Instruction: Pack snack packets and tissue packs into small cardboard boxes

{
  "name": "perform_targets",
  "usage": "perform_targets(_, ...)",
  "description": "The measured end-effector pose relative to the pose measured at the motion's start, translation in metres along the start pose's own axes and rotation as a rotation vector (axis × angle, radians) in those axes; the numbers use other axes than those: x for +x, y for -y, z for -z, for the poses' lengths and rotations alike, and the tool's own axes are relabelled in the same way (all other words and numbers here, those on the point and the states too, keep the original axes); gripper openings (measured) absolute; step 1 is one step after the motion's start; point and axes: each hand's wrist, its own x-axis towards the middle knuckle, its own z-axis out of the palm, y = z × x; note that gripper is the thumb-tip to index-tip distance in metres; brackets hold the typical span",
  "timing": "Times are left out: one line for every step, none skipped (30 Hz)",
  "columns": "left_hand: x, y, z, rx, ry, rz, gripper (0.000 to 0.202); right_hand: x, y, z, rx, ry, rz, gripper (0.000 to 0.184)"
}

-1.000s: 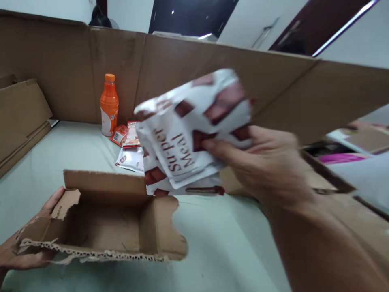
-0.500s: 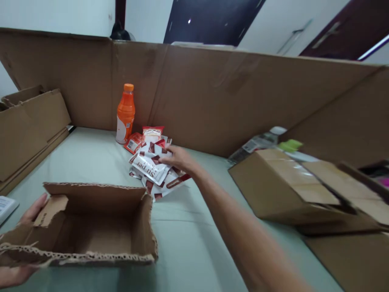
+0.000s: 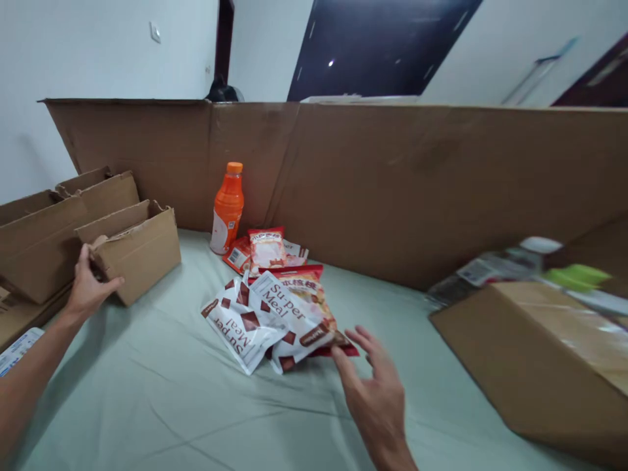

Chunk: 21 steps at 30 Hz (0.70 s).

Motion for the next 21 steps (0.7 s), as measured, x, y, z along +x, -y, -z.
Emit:
perform_targets(0.015,-0.001,-0.012,0.021,-0.015,0.016,0.125,-0.010,-0.004,0.005,-0.017,-0.028,0.014,0.055)
perform_targets(0.029,-0.001,-0.022,0.039,-0.025,0.029,0.125,-0.018,-0.006,0.011,-0.030,-0.046,0.023,0.054)
perform_targets(0.040,-0.002,-0.030,0.054,-0.028,0.039,0.126,-0.023,-0.006,0.016,-0.038,-0.056,0.017,0.054)
perform_targets(0.048,-0.003,-0.036,0.065,-0.026,0.044,0.127,-0.026,-0.005,0.020,-0.038,-0.055,-0.008,0.056)
perform_targets(0.052,-0.005,-0.041,0.073,-0.020,0.043,0.127,-0.027,-0.003,0.024,-0.031,-0.046,-0.047,0.060)
perform_targets(0.050,-0.007,-0.046,0.078,-0.007,0.036,0.127,-0.026,0.000,0.025,-0.014,-0.030,-0.095,0.065)
perform_targets(0.043,-0.009,-0.049,0.081,0.016,0.021,0.125,-0.024,0.002,0.025,0.013,-0.006,-0.145,0.072)
perform_targets(0.031,-0.010,-0.053,0.080,0.050,-0.004,0.123,-0.020,0.004,0.024,0.049,0.029,-0.185,0.080)
perform_targets(0.014,-0.012,-0.056,0.076,0.097,-0.040,0.118,-0.014,0.005,0.020,0.085,0.070,-0.209,0.086)
perform_targets(-0.007,-0.014,-0.059,0.070,0.157,-0.088,0.112,-0.007,0.005,0.016,0.116,0.114,-0.212,0.091)
perform_targets(-0.030,-0.016,-0.063,0.064,0.231,-0.144,0.107,0.001,0.004,0.010,0.139,0.154,-0.200,0.091)
perform_targets(-0.053,-0.018,-0.067,0.059,0.311,-0.203,0.100,0.009,0.003,0.003,0.153,0.191,-0.178,0.088)
perform_targets(-0.076,-0.021,-0.071,0.055,0.389,-0.258,0.095,0.017,0.003,-0.004,0.161,0.221,-0.148,0.083)
perform_targets(-0.097,-0.025,-0.077,0.055,0.466,-0.313,0.091,0.026,0.004,-0.013,0.167,0.246,-0.116,0.076)
perform_targets(-0.115,-0.030,-0.084,0.057,0.535,-0.366,0.087,0.033,0.006,-0.021,0.174,0.262,-0.082,0.070)
perform_targets(-0.128,-0.035,-0.091,0.059,0.595,-0.416,0.085,0.040,0.009,-0.028,0.178,0.272,-0.045,0.065)
perform_targets(-0.138,-0.040,-0.098,0.062,0.644,-0.463,0.083,0.046,0.012,-0.033,0.175,0.274,-0.007,0.060)
perform_targets(-0.145,-0.045,-0.105,0.065,0.680,-0.504,0.082,0.050,0.015,-0.037,0.162,0.269,0.028,0.057)
perform_targets(-0.149,-0.050,-0.112,0.066,0.703,-0.540,0.081,0.054,0.018,-0.036,0.139,0.259,0.057,0.054)
perform_targets(-0.151,-0.054,-0.118,0.064,0.715,-0.571,0.079,0.057,0.018,-0.032,0.107,0.246,0.079,0.053)
perform_targets(-0.152,-0.057,-0.123,0.059,0.719,-0.597,0.077,0.059,0.016,-0.024,0.069,0.228,0.093,0.052)
